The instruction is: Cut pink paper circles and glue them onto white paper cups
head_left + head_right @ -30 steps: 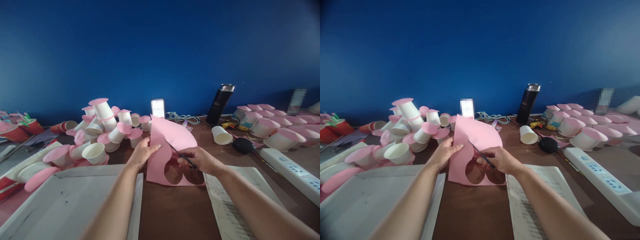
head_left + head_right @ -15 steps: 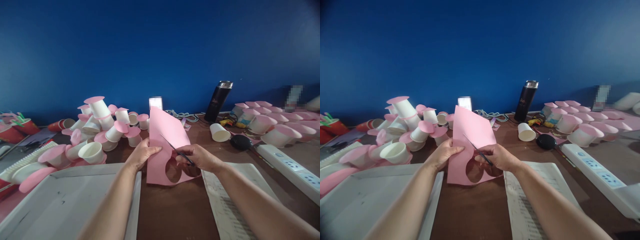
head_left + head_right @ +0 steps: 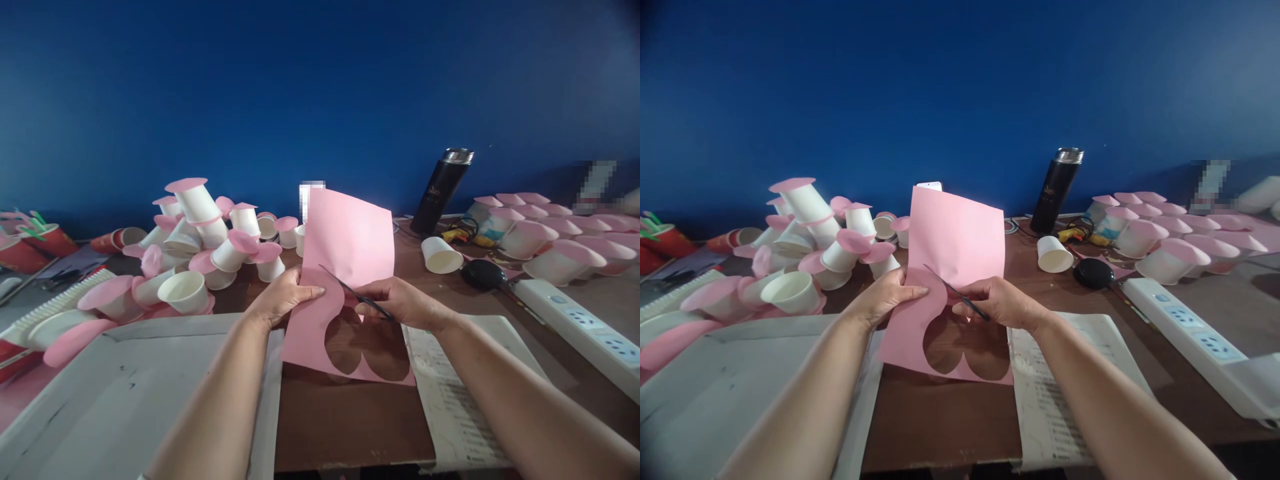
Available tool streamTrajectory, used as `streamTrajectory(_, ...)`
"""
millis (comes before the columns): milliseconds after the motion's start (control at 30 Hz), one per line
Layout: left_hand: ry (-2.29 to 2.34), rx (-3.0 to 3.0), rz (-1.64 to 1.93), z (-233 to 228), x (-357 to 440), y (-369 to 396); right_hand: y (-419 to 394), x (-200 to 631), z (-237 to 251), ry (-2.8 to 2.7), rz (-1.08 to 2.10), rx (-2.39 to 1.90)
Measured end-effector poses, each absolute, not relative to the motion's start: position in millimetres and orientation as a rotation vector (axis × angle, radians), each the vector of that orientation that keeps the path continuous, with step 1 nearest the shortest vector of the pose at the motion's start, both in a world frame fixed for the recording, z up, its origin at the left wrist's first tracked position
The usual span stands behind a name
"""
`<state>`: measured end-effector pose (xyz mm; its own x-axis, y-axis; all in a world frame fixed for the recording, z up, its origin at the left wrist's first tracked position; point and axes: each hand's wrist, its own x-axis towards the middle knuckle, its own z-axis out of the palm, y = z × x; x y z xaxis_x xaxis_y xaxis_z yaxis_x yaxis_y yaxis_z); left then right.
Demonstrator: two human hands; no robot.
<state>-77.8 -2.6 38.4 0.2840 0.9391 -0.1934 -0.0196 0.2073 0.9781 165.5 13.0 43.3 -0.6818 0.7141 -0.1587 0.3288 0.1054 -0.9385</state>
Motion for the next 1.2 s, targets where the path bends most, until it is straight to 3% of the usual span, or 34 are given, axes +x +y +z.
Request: streamTrajectory(1200, 1.241, 1.412, 0.843, 39.1, -76.5, -2.7, 16.0, 164.8, 36.7, -2.026, 1.522, -1.172)
